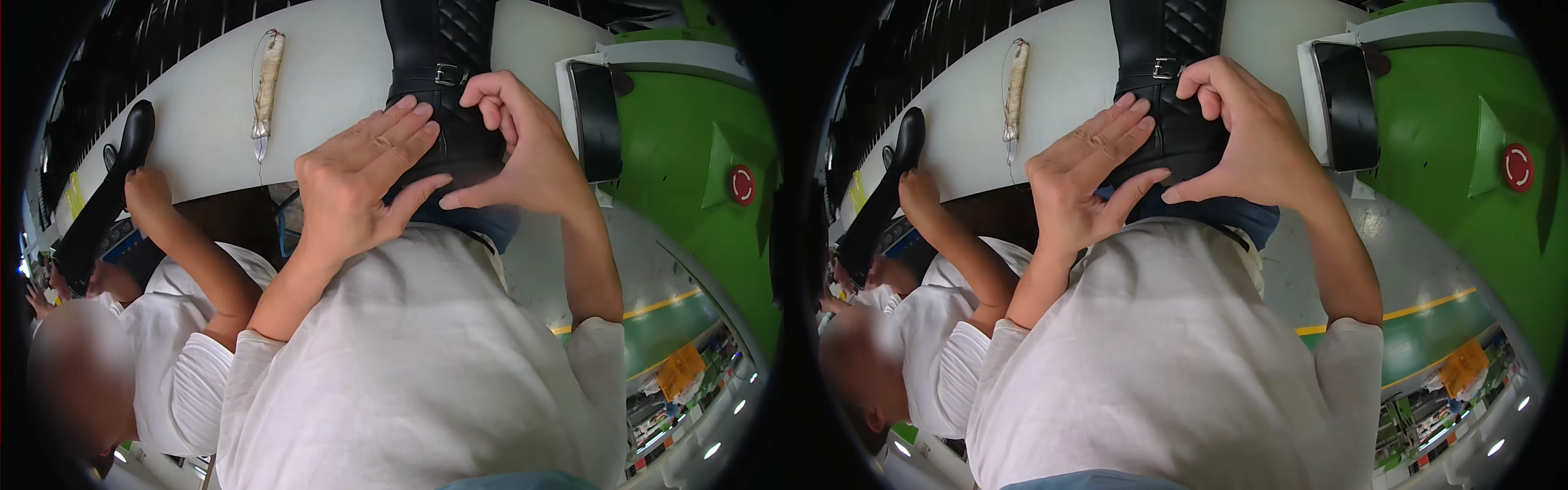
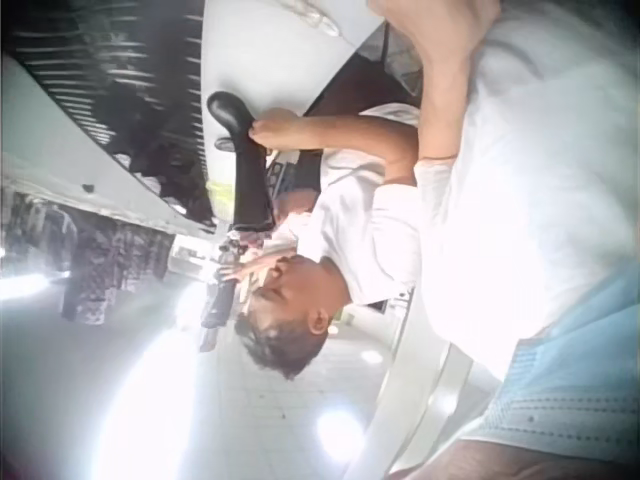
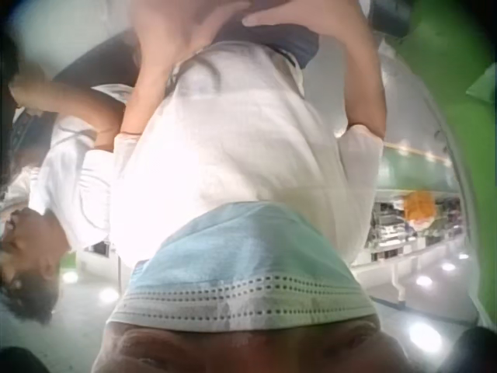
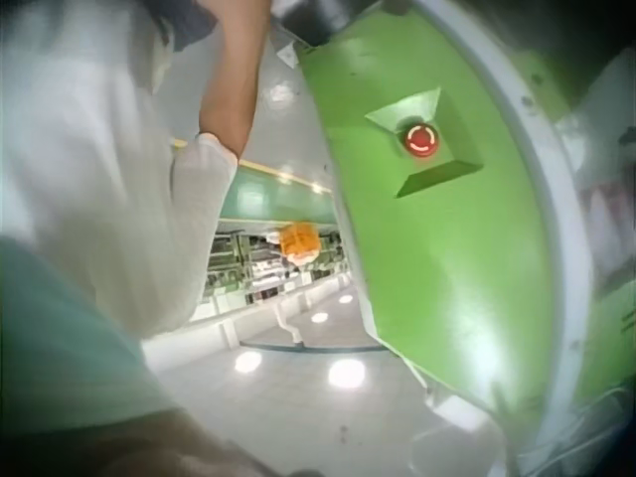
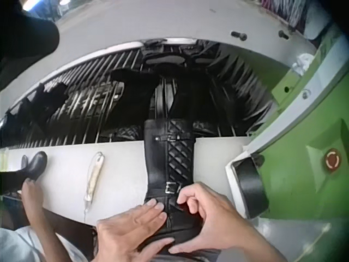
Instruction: The person repeatedly picks up black boots from a conveyor belt, inspects them by hand, and places them back on the belt. The person handles the boots one at a time, turning them over to check the soles and sides before returning them to the moving line.
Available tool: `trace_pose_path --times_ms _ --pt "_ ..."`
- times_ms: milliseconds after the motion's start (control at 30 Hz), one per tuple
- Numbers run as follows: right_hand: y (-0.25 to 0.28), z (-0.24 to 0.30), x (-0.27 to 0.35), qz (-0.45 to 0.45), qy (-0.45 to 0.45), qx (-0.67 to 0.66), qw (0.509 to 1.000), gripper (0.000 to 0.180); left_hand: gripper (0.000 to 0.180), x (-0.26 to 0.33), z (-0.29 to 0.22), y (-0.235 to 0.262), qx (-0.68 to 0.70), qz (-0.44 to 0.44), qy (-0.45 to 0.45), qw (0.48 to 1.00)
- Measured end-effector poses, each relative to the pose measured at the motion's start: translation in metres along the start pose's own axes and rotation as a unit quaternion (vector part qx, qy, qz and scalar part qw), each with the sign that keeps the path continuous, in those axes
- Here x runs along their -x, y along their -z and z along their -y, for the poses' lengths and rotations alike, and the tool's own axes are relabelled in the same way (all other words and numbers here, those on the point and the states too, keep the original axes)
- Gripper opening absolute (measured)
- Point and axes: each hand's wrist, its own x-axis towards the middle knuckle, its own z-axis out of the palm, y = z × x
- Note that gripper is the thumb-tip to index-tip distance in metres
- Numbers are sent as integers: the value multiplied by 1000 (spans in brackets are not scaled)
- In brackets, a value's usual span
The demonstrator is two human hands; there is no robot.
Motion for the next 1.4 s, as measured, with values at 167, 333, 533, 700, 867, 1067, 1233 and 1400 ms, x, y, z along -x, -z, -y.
trace_pose_path --times_ms 167,333,533,700,867,1067,1233,1400 --pt "-6 -20 13 -47 31 -20 998 116 54 4 -6 -3 -18 -39 -6 999" --pt "-50 -23 15 -179 90 -374 906 124 44 20 -15 7 -43 -82 -40 995" --pt "-70 -20 -6 -137 -38 -443 885 59 73 26 9 20 -44 -169 -15 985" --pt "-57 34 15 -231 77 -308 920 53 109 31 16 34 95 -61 -1 994" --pt "-77 59 19 -390 213 78 892 75 128 0 -37 48 275 -95 -37 956" --pt "-68 53 8 -242 242 4 940 67 26 -20 -12 13 289 -304 117 900" --pt "-59 28 -25 -223 175 -122 951 36 29 -17 4 1 294 -301 87 903" --pt "-73 19 -26 -225 181 -190 939 26 33 -9 -4 -1 288 -257 114 915"
